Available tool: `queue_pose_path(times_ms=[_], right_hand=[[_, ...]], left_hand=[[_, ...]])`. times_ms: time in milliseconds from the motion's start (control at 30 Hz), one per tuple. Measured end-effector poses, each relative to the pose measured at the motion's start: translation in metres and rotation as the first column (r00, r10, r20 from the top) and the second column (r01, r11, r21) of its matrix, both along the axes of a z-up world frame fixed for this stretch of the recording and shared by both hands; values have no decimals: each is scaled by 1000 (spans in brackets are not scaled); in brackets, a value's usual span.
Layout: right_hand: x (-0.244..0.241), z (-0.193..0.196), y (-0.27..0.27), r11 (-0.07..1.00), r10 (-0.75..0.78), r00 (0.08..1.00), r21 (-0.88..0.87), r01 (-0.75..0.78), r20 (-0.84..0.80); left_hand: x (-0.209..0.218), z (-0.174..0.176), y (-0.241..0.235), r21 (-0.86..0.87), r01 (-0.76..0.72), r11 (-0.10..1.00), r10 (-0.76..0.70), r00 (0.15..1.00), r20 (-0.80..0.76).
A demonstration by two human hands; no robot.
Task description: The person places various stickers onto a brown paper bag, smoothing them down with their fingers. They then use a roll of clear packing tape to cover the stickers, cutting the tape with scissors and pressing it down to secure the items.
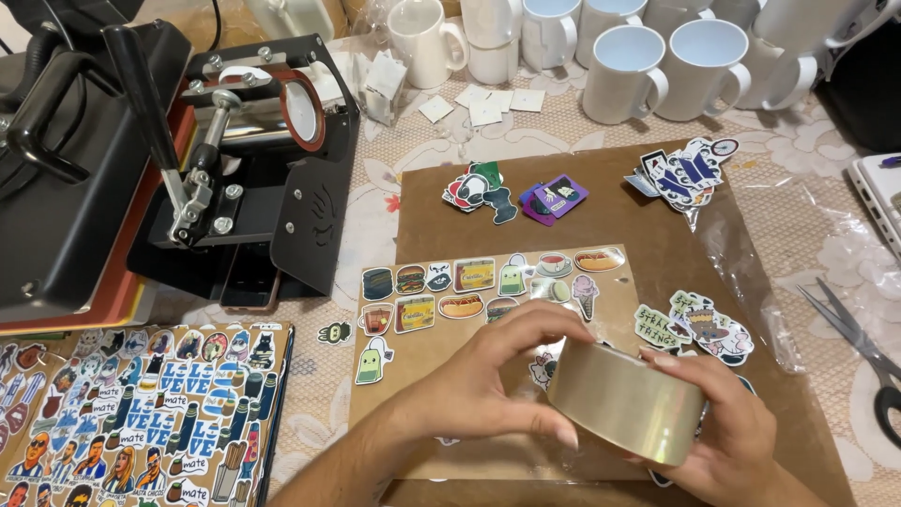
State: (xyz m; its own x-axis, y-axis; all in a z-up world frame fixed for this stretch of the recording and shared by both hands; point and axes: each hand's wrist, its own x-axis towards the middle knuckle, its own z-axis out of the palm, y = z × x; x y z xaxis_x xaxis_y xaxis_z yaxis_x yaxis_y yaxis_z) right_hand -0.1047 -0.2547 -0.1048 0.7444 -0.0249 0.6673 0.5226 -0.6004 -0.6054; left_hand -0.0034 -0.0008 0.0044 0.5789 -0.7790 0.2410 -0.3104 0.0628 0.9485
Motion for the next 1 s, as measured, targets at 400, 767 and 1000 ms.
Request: queue_pose_path(times_ms=[400,767,1000], right_hand=[[0,-2,-5,995,95,995,-16,-94,25],[-1,-5,1,948,271,962,170,-270,15],[-5,-4,3,949,260,965,177,-260,25]], left_hand=[[-7,6,-2,-35,-39,999,52,744,667],[-17,17,1,-19,-7,1000,18,735,678],[-19,26,3,-39,-23,999,45,511,858]])
